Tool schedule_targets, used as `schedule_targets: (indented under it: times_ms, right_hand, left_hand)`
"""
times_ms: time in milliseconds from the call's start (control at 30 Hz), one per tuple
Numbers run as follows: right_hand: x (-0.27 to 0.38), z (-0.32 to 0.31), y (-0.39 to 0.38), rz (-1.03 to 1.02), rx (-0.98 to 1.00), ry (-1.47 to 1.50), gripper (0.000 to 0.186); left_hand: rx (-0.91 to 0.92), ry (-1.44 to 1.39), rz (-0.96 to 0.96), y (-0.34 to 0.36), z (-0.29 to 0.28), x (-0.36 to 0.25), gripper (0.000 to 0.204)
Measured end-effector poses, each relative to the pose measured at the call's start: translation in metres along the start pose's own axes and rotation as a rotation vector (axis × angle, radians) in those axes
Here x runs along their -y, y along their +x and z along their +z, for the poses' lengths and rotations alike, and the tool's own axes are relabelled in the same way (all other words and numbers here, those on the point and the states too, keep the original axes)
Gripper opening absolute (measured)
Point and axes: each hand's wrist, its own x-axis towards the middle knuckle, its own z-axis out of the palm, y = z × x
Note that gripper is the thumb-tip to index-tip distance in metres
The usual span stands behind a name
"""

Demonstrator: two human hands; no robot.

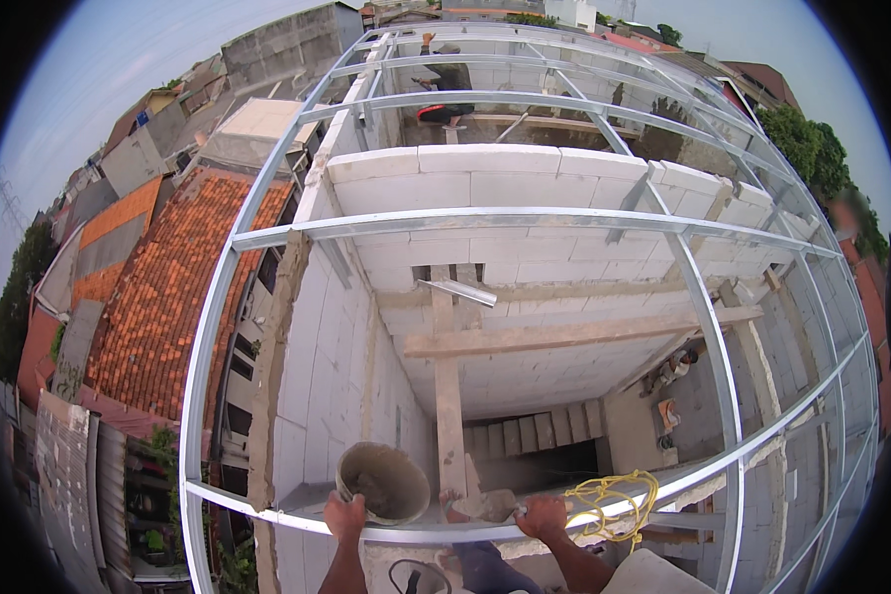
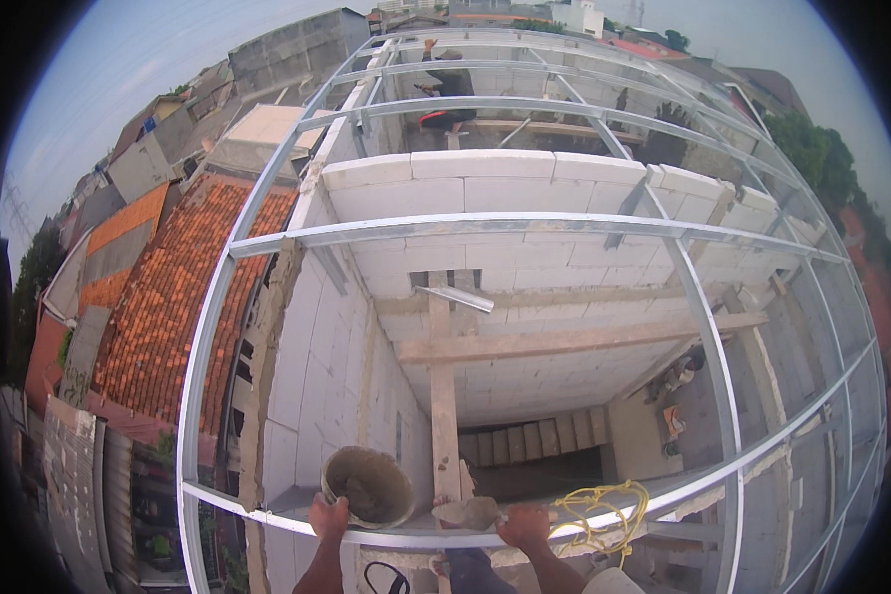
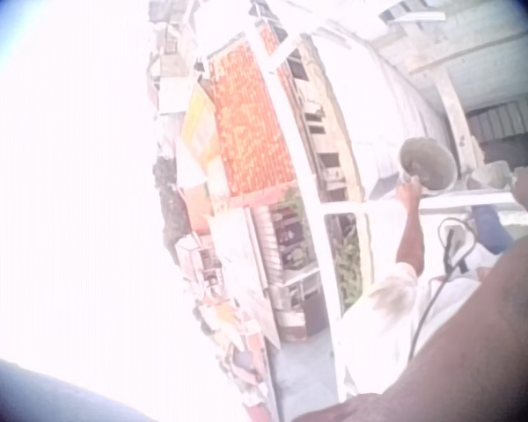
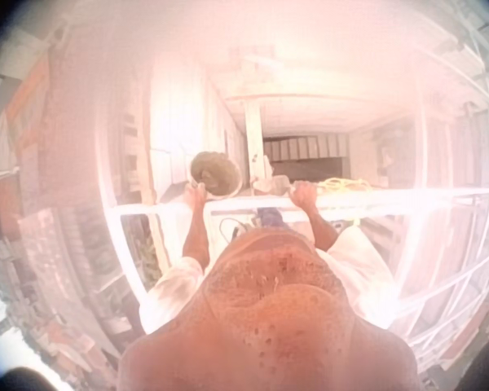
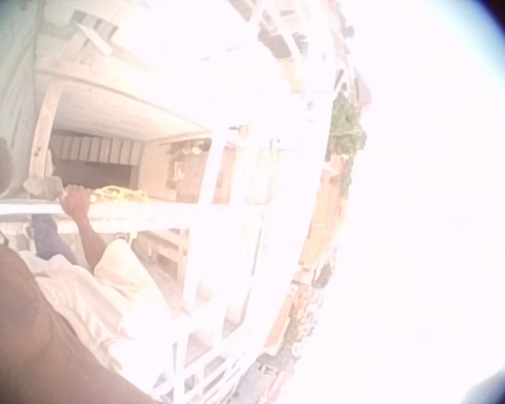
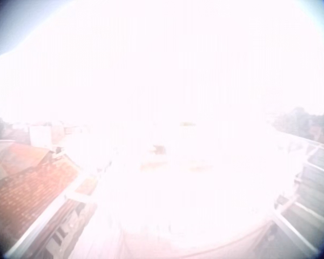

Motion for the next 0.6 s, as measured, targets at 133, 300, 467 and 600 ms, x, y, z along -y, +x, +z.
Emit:
schedule_targets:
  times_ms: [133,300,467,600]
  right_hand:
    - [-0.002,0.003,0.001,0.017,0.006,0.007,0.059]
    - [0.002,-0.001,-0.003,0.013,-0.057,-0.011,0.052]
    - [0.001,-0.008,-0.006,0.032,0.01,0.062,0.058]
    - [0.003,-0.011,-0.004,0.029,0.039,0.069,0.057]
  left_hand:
    - [0.017,-0.033,0.015,-0.002,-0.003,-0.005,0.044]
    - [0.019,-0.021,0.011,-0.003,-0.008,-0.007,0.042]
    - [0.018,0.017,0.0,-0.004,-0.008,-0.014,0.043]
    - [0.027,0.017,0.003,0.0,-0.003,-0.003,0.044]
